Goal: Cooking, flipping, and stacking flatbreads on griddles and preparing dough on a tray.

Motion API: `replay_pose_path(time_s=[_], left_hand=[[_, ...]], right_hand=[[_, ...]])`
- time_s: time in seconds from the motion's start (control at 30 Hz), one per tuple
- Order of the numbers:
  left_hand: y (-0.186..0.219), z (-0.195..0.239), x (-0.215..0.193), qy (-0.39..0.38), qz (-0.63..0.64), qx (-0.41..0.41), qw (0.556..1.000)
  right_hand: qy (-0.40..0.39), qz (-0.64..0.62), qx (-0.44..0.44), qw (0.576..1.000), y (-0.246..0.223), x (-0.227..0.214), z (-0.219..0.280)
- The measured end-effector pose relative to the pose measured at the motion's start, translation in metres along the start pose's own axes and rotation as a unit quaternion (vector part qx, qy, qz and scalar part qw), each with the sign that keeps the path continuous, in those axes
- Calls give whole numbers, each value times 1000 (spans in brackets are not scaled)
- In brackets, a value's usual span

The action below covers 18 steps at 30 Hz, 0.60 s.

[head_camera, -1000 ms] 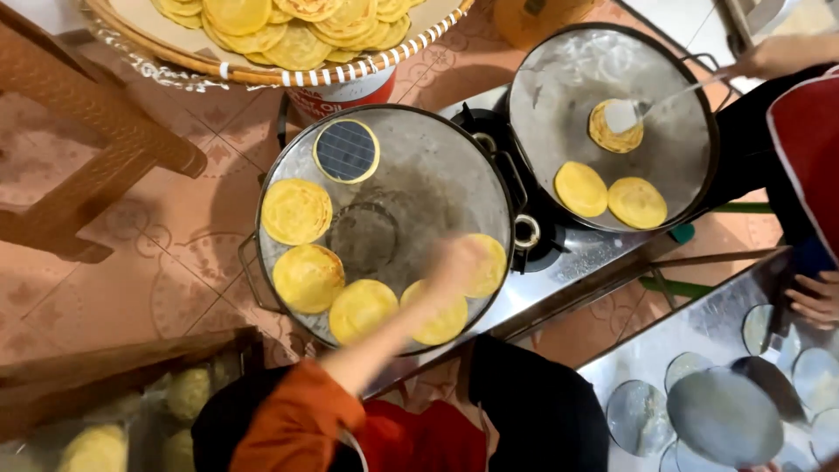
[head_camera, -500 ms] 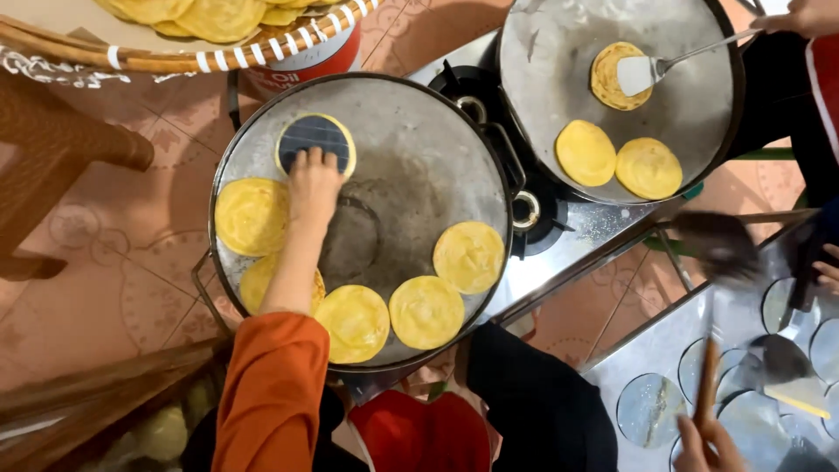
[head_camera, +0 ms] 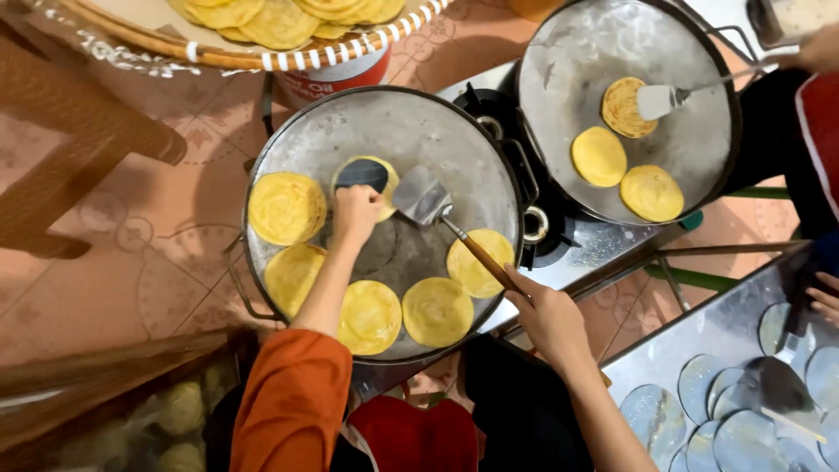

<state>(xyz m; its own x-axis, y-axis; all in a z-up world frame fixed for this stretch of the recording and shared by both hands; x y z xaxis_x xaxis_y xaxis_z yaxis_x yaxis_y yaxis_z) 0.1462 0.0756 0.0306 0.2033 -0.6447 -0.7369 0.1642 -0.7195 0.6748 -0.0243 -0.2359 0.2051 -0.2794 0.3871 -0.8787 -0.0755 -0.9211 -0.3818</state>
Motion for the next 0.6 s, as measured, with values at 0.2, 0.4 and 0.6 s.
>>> replay_pose_path(time_s=[0.2, 0.4, 0.6], left_hand=[[-78, -4, 39, -27, 338, -237, 910], [-133, 5, -44, 83, 542, -328, 769], [-27, 78, -282, 262, 505, -167, 805]], right_hand=[[7, 71, -16, 997, -3, -1, -4], [-74, 148, -37, 986, -1, -2, -10], [-46, -75, -68, 994, -21, 77, -63]])
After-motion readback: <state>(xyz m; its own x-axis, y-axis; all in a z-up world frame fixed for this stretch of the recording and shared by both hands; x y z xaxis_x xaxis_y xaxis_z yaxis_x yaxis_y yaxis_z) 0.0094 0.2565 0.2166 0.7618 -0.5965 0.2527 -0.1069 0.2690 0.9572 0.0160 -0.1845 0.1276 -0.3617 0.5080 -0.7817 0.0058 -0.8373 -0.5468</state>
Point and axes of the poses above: each hand's wrist, its own z-axis away from the middle knuckle, its own x-axis out of the palm, y = z × x, the point moved 9 cm from there along -z, towards the middle knuckle, and after that the axes turned 12 degrees about -x, right-handed, at the moved point
